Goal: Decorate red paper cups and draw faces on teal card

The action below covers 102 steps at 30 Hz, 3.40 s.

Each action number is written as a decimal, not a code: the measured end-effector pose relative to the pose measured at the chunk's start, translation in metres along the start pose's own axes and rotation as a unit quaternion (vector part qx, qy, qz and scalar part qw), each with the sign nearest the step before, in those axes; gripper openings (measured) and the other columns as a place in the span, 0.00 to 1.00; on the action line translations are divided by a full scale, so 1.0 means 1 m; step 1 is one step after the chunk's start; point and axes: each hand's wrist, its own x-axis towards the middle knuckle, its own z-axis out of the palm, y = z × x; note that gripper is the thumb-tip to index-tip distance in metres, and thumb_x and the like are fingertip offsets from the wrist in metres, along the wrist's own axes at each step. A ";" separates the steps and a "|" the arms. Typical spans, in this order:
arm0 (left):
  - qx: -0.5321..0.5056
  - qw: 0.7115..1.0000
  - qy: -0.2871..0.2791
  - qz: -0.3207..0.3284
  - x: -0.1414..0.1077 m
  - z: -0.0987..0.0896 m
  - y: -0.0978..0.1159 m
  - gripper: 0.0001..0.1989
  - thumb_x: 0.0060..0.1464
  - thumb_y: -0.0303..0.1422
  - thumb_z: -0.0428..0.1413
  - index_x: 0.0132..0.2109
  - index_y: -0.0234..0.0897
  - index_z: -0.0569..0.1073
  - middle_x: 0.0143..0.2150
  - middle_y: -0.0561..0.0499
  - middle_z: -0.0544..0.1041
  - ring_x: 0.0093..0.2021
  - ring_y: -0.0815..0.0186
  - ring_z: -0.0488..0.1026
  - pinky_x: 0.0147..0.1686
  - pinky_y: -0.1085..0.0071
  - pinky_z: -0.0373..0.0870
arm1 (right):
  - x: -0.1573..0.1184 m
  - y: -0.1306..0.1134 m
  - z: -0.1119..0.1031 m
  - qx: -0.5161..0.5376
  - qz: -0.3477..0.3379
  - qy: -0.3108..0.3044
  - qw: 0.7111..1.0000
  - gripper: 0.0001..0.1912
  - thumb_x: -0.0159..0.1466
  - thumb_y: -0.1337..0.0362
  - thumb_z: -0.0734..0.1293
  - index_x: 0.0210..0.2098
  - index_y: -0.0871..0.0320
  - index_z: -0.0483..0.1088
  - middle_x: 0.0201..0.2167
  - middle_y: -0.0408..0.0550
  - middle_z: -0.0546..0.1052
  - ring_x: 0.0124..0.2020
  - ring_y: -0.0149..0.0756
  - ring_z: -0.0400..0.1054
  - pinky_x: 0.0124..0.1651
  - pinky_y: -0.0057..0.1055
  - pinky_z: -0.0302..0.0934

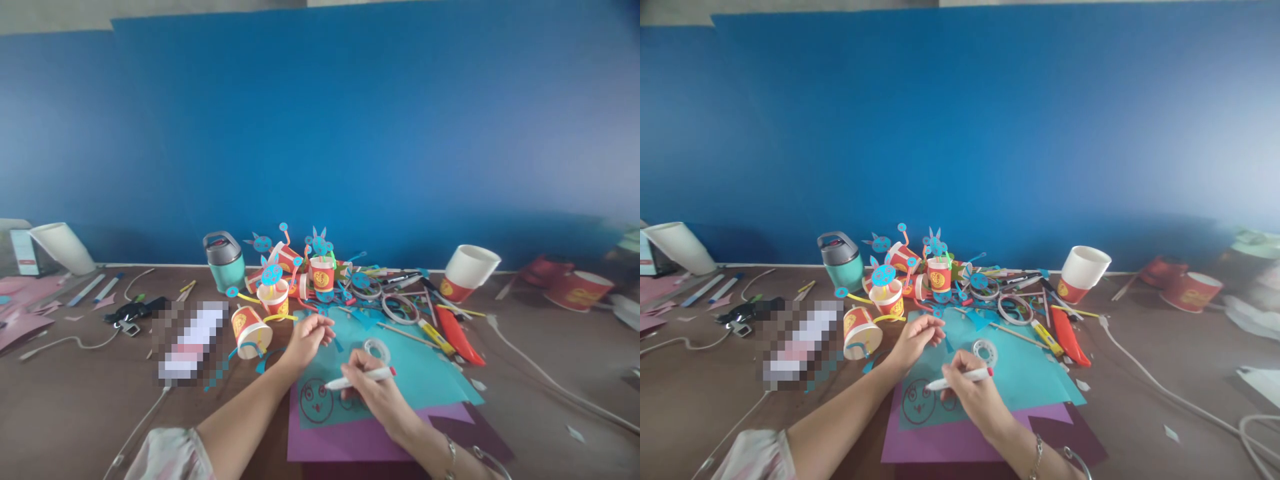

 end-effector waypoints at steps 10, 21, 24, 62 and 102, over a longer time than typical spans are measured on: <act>-0.003 1.000 -0.002 0.003 0.000 0.000 0.000 0.07 0.46 0.30 0.55 0.34 0.33 0.74 0.25 0.51 0.75 0.25 0.70 0.70 0.28 0.72 0.65 | 0.009 0.008 -0.009 -0.079 -0.043 0.020 0.996 0.09 0.54 0.64 0.64 0.21 0.56 0.58 0.17 0.37 0.63 0.19 0.27 0.54 0.21 0.24 0.49; -0.026 1.000 0.009 0.000 0.000 -0.002 0.000 0.09 0.45 0.33 0.57 0.35 0.33 0.73 0.26 0.51 0.76 0.26 0.69 0.70 0.29 0.71 0.65 | 0.012 -0.002 -0.016 -0.069 -0.053 0.018 0.996 0.08 0.56 0.65 0.62 0.21 0.57 0.60 0.17 0.37 0.65 0.20 0.27 0.55 0.23 0.25 0.49; -0.028 1.000 0.010 0.000 0.000 -0.002 0.001 0.09 0.44 0.33 0.58 0.35 0.33 0.73 0.26 0.50 0.76 0.26 0.69 0.70 0.29 0.71 0.65 | 0.011 -0.001 -0.016 -0.053 -0.042 0.011 0.998 0.11 0.58 0.61 0.62 0.22 0.56 0.60 0.17 0.38 0.67 0.20 0.28 0.56 0.22 0.25 0.49; -0.013 1.000 0.003 -0.002 -0.002 -0.001 0.008 0.10 0.42 0.33 0.58 0.34 0.33 0.74 0.25 0.51 0.75 0.25 0.69 0.70 0.28 0.71 0.65 | 0.019 0.022 -0.025 -0.158 0.009 0.026 0.987 0.12 0.52 0.67 0.62 0.18 0.55 0.53 0.09 0.34 0.62 0.12 0.23 0.57 0.13 0.18 0.44; 0.012 1.000 -0.001 -0.007 -0.003 -0.003 0.007 0.10 0.43 0.34 0.57 0.35 0.34 0.73 0.26 0.51 0.76 0.26 0.68 0.71 0.30 0.71 0.66 | 0.019 0.020 -0.026 -0.139 0.003 0.027 0.990 0.11 0.50 0.69 0.61 0.18 0.55 0.52 0.10 0.34 0.60 0.12 0.22 0.53 0.14 0.19 0.43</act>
